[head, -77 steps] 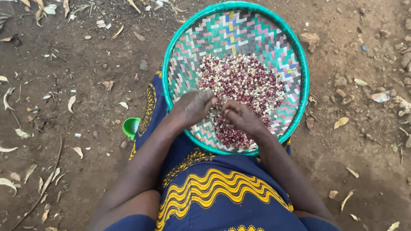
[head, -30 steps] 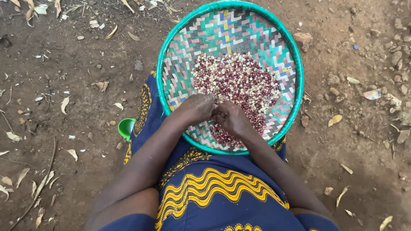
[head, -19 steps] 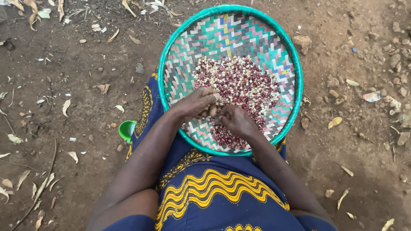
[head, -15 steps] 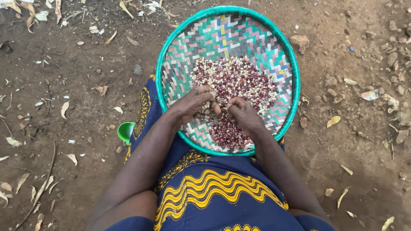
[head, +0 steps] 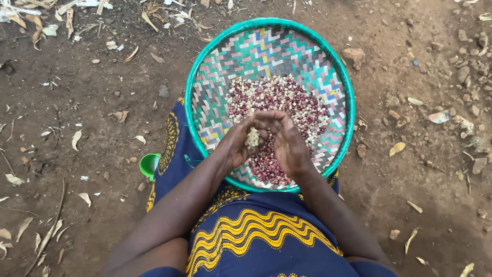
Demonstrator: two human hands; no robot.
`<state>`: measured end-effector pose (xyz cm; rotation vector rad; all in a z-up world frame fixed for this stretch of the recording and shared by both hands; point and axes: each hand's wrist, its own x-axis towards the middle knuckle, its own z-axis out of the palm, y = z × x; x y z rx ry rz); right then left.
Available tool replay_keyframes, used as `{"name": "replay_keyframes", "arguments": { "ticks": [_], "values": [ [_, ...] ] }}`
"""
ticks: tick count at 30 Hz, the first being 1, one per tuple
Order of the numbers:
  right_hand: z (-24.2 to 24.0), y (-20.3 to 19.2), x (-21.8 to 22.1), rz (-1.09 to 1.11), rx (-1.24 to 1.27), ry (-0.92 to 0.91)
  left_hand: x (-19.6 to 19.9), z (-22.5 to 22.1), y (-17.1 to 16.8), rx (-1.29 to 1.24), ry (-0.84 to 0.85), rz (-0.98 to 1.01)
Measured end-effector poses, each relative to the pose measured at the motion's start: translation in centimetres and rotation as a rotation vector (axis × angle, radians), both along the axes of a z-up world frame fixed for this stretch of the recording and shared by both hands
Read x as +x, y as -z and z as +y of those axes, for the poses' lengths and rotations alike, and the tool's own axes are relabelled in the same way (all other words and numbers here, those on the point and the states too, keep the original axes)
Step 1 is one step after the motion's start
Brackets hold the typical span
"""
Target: A person sits on the ground and manually sorts through a large basket of seeds, picking out debris and placing it into a smaller container.
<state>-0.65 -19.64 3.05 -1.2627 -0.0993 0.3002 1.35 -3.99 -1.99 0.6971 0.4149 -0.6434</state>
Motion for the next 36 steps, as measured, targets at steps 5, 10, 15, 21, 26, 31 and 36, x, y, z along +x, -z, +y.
{"name": "replay_keyframes", "arguments": {
  "ticks": [5,10,15,21,26,31,36],
  "values": [
    [-3.7,3.4,2.3,-0.365,-1.074,-0.024,0.9,1.9,0.0,0.198,-0.277,-0.073],
    [-1.2,7.6,2.2,-0.730,-1.458,-0.073,1.4,3.0,1.4,0.239,-0.482,-0.178],
    [1.3,2.3,-1.2,-0.742,-1.214,-0.585,1.6,3.3,2.2,0.216,-0.557,-0.168],
    [-4.2,0.5,-1.6,-0.528,-1.356,-0.752,1.2,2.9,0.6,0.215,-0.520,-0.160],
    [-5.8,0.4,3.2,-0.402,-1.263,-0.394,1.2,1.9,0.9,0.249,-0.409,-0.141],
    [-2.4,2.4,6.7,-0.371,-1.242,-0.436,1.0,1.8,1.7,0.307,-0.361,-0.143],
    [-2.1,7.5,6.9,-0.392,-1.279,-0.480,0.9,2.4,-0.2,0.496,-0.258,-0.261]
  ]
}}
